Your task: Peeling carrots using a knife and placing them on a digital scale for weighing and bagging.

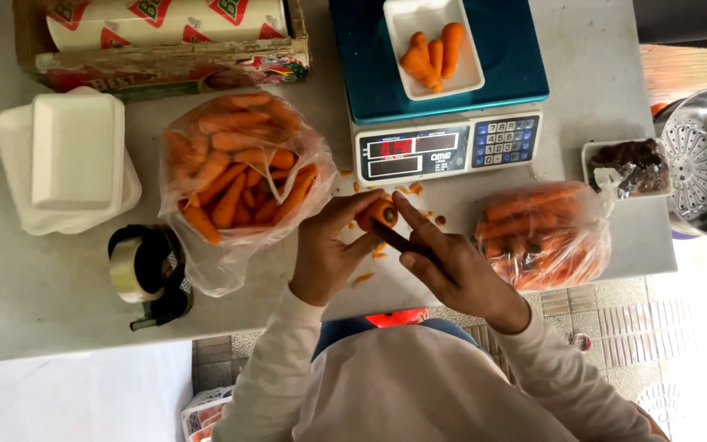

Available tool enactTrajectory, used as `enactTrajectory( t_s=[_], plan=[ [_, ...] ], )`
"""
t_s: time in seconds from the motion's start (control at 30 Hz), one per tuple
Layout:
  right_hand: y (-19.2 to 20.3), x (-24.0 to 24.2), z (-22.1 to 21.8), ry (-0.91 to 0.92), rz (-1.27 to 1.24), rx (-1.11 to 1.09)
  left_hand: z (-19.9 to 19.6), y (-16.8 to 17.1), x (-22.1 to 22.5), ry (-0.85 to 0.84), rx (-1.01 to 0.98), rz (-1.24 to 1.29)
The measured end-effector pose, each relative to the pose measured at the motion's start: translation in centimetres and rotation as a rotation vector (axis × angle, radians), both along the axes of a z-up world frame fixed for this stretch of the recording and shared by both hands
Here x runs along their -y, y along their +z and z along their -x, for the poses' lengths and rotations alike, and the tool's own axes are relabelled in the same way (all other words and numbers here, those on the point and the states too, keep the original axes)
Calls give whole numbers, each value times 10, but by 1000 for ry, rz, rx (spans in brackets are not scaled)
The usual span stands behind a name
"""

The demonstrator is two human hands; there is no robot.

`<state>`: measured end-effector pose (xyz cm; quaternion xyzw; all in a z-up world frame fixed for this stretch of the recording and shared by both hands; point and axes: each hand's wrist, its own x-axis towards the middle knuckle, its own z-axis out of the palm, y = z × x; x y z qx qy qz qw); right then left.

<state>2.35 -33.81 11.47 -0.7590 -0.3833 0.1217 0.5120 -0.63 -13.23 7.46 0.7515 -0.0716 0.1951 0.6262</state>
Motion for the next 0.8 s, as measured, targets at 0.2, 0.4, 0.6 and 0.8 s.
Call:
enactTrajectory(
  t_s=[0.2,0.4,0.6,0.8],
  plan=[
    [0,-1,-2,-22,51,0,0,-4,-2,-1,37,-27],
    [-9,-1,-7,-1,-18,-35,3,-1,-5,25,41,-115],
    [11,-15,-6,-37,-62,-62,1,-7,-1,67,85,-117],
    [-7,-14,-11,-122,-46,-54,-5,-10,6,102,232,-120]
  ],
)
